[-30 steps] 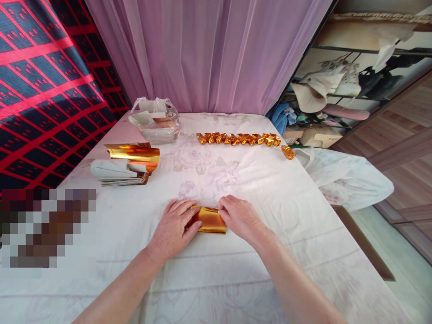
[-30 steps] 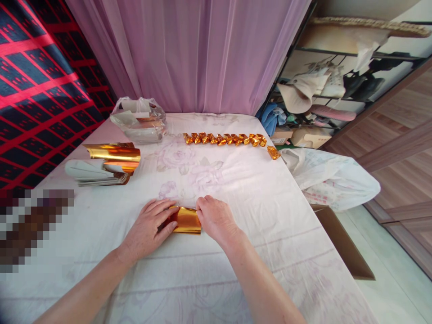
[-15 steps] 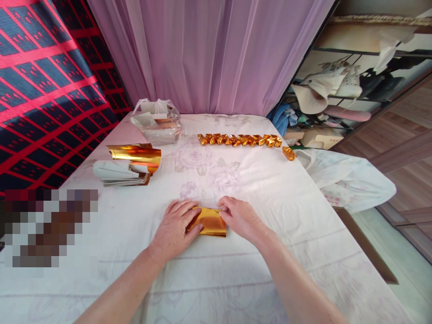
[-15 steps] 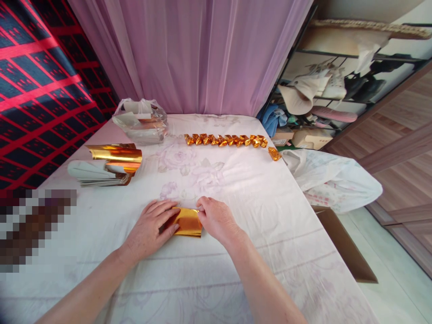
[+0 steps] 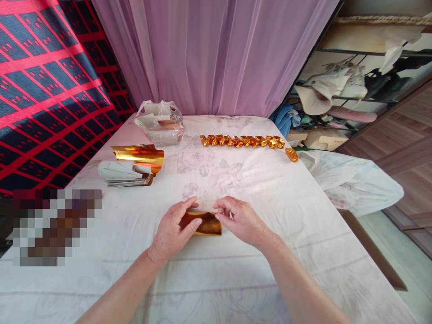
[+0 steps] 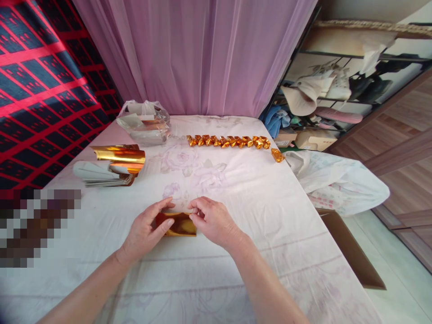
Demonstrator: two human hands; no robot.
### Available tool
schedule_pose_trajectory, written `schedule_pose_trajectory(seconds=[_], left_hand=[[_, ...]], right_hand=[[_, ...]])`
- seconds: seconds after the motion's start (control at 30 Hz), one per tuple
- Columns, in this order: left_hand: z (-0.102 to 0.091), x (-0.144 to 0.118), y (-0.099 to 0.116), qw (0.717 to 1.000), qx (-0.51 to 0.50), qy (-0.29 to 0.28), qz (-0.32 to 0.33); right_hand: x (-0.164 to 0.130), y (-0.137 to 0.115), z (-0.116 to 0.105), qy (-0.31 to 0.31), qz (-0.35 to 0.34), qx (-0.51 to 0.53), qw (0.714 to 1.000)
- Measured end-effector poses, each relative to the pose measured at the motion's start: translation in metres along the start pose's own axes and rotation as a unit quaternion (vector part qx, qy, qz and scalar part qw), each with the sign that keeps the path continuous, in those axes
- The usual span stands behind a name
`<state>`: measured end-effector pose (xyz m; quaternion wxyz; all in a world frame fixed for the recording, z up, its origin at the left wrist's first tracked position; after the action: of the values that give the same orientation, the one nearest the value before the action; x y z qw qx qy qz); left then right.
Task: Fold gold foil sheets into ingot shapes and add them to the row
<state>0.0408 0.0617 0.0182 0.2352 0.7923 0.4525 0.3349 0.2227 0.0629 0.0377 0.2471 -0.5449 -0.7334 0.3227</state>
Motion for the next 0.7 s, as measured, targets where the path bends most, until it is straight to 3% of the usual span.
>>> schedule_pose_trajectory(seconds=[0.13, 0.5, 0.7], left_hand=[[-0.004, 0.001, -0.013, 0.996, -0.056, 0.02, -0.066], [-0.005, 0.002, -0.021, 0.977, -0.158, 0.066, -0.126], [-0.007, 0.003, -0.017, 0.974, -0.17, 0.067, -0.137]], right_hand=[[-0.001, -0.003, 0.0, 0.022, -0.02, 0.012, 0.999], [-0.001, -0.002, 0.002, 0.062, -0.078, 0.052, 0.994], [0.001, 0.004, 0.004, 0.051, -0.053, 0.087, 0.994]])
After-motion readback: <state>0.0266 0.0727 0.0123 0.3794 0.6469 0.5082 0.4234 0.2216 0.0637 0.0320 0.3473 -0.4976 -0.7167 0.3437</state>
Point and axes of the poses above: each hand's wrist, its own x-axis towards the middle knuckle, its own z-axis out of the palm, y = z × x, the point moved 7 cm from there along x, towards the middle knuckle, and after that the axes turned 1 degree about -y, right-handed, at the moved point
